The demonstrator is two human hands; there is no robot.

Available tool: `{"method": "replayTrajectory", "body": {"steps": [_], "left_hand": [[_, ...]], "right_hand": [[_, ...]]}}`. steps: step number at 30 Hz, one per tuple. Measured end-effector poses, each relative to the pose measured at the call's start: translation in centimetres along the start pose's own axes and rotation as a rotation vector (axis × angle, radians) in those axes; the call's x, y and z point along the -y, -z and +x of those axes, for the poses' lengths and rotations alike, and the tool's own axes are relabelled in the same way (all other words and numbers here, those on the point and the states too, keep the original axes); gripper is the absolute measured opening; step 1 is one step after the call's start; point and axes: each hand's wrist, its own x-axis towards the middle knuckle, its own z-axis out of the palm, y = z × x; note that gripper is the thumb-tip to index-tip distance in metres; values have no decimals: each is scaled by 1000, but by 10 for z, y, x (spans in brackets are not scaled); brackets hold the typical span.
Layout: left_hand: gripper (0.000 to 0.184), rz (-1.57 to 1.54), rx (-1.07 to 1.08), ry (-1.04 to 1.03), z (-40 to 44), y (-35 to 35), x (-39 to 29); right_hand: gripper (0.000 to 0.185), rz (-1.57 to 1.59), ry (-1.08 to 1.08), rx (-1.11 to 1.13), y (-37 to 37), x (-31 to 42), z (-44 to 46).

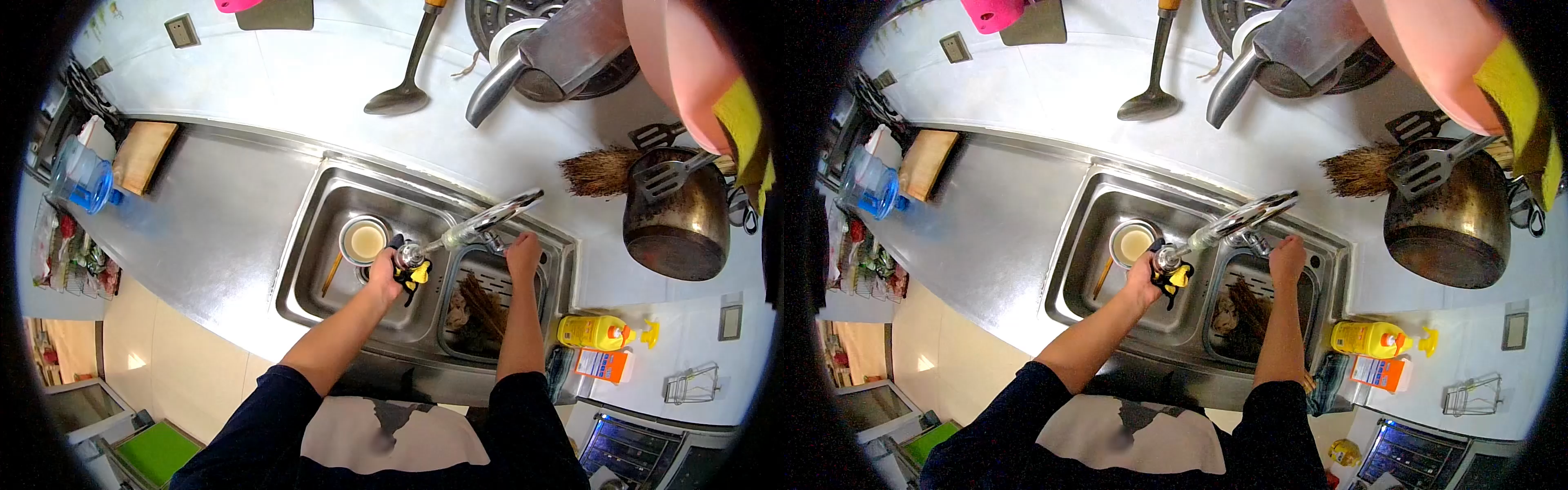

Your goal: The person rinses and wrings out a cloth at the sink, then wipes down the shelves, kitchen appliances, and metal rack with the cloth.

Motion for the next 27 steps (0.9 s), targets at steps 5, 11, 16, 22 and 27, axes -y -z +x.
{"method": "replayTrajectory", "body": {"steps": [5,11,16,22,27], "left_hand": [[14,-13,-6,-53,-5,-10,5],[11,-6,-38,-93,14,-3,4],[18,27,3,-99,43,15,7],[17,-9,20,-117,41,14,11],[6,-17,-46,-100,29,2,6]], "right_hand": [[13,43,-46,1,18,12,-18],[15,21,-53,-81,17,25,-22],[25,24,2,-61,10,11,-21],[24,-30,-79,-103,19,28,-38],[22,267,38,-158,10,38,-100]]}}
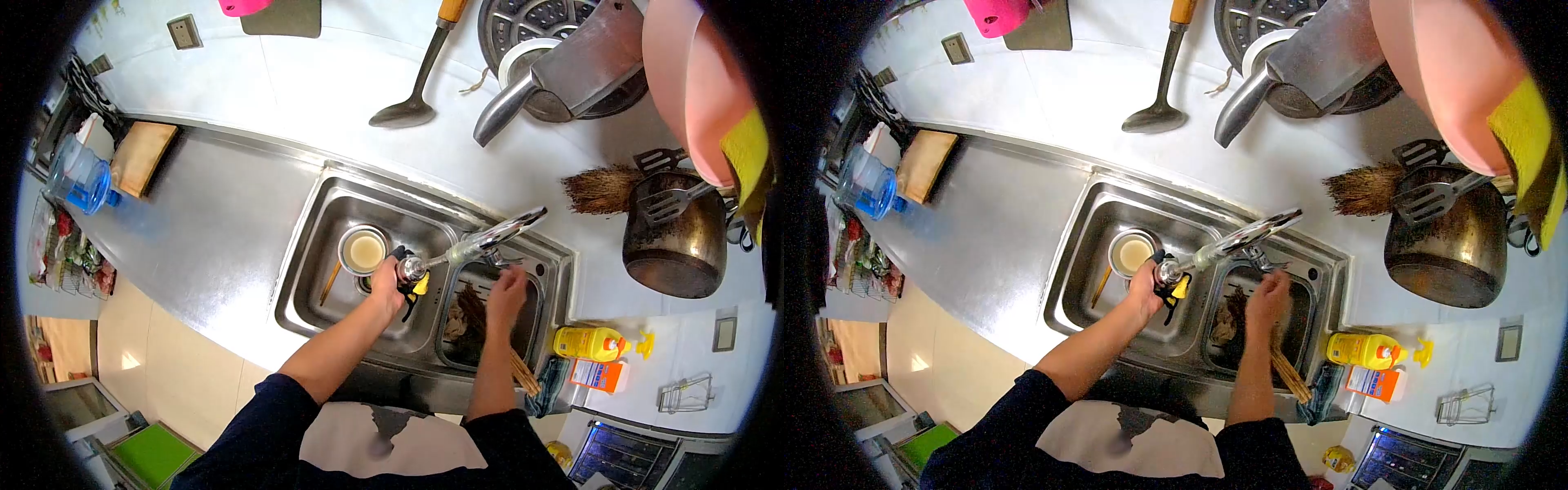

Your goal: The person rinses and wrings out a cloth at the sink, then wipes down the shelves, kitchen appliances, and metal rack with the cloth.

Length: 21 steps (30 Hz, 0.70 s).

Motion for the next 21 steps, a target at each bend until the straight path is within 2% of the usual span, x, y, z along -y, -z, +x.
{"method": "replayTrajectory", "body": {"steps": [1,2,4,6,7,8,11,12,14,21], "left_hand": [[6,34,-3,-9,5,6,1],[6,67,-7,-18,9,10,3],[6,73,11,-30,15,15,5],[6,84,28,-46,13,16,4],[6,46,10,-52,8,11,4],[8,7,-8,-59,2,6,2],[12,-36,-16,-52,-21,-9,-5],[12,-40,-15,-53,-29,-13,-7],[14,77,-62,-186,-41,-18,-10],[24,110,-91,-354,-48,-24,-8]], "right_hand": [[22,109,88,16,-24,-35,-6],[23,339,-120,207,-29,-8,-24],[36,558,-332,512,-62,-6,-43],[45,936,-644,558,-97,5,-61],[39,1104,-624,622,-121,-8,-63],[39,1106,-625,624,-126,5,-67],[38,1221,-925,635,-126,50,-74],[38,1218,-922,638,-126,55,-75],[38,1214,-1060,617,-125,64,-77],[38,1183,-1027,498,-129,72,-81]]}}
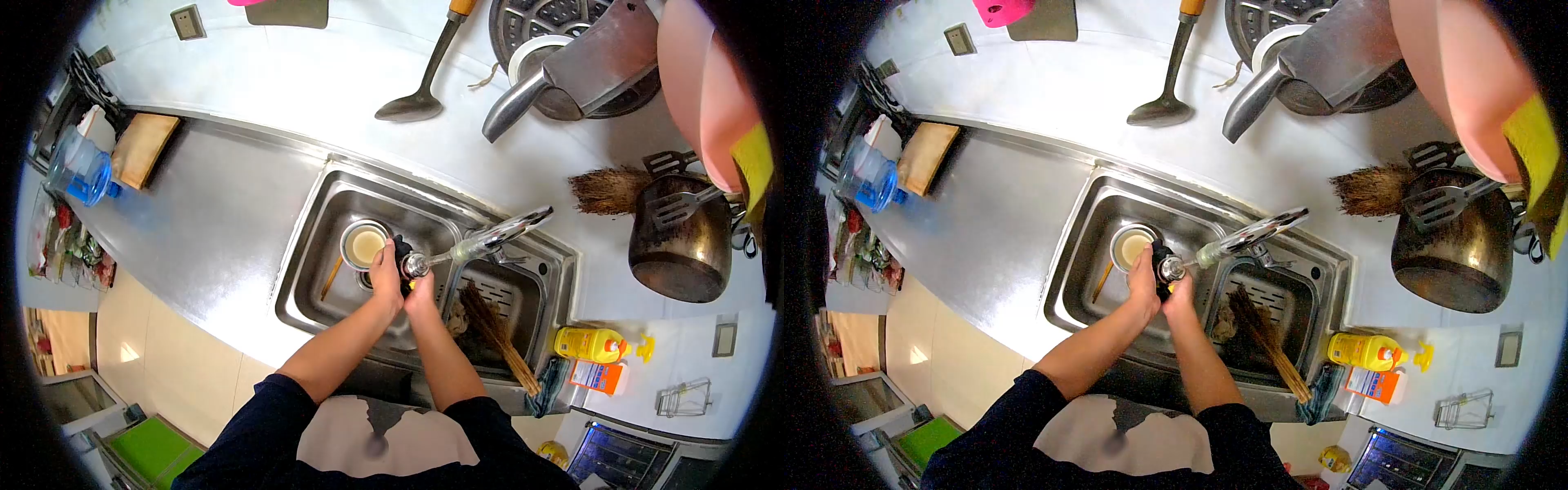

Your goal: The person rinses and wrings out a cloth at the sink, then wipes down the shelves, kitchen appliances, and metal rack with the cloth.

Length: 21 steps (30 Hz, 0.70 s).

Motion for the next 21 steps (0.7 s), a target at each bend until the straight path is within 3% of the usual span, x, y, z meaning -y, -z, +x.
{"method": "replayTrajectory", "body": {"steps": [6,10,13,15,21], "left_hand": [[20,119,-47,-5,6,5,3],[22,78,41,-92,11,9,9],[27,95,97,-71,6,9,5],[28,166,100,-45,6,8,3],[26,250,99,-75,13,14,7]], "right_hand": [[37,72,-38,117,6,0,6],[39,135,-30,101,3,-1,5],[40,237,-46,76,4,-10,13],[40,28,4,-116,0,-9,8],[39,24,53,-159,-2,-12,21]]}}
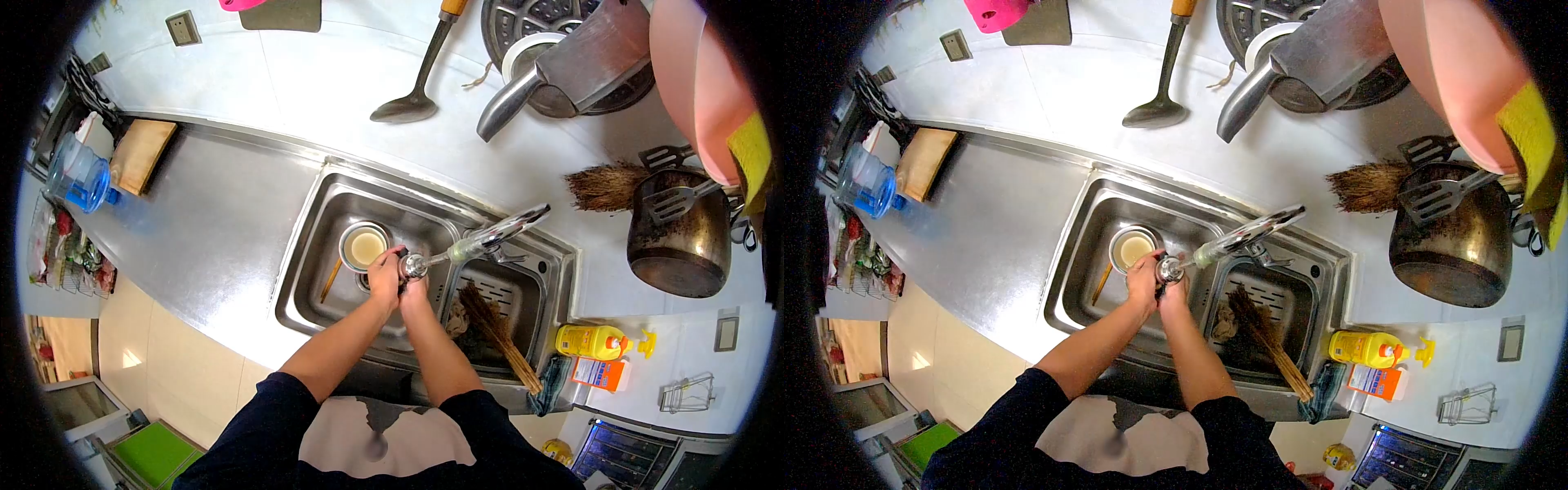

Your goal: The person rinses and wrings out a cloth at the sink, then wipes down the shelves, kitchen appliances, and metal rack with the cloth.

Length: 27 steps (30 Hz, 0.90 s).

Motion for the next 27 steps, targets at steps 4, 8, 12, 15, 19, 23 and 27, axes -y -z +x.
{"method": "replayTrajectory", "body": {"steps": [4,8,12,15,19,23,27], "left_hand": [[27,-121,31,88,3,1,4],[26,-220,66,205,11,4,10],[25,-321,205,278,20,11,24],[32,-316,188,363,3,6,10],[42,-436,206,507,-2,2,6],[41,-552,224,593,-1,-5,-4],[41,-519,153,584,3,-5,-1]], "right_hand": [[35,29,-16,-27,6,6,3],[47,100,-74,194,24,5,20],[42,-68,62,207,27,14,3],[49,-174,231,310,46,16,4],[46,-302,542,88,72,50,2],[54,-238,646,-110,87,95,-6],[67,-231,768,-178,81,130,1]]}}
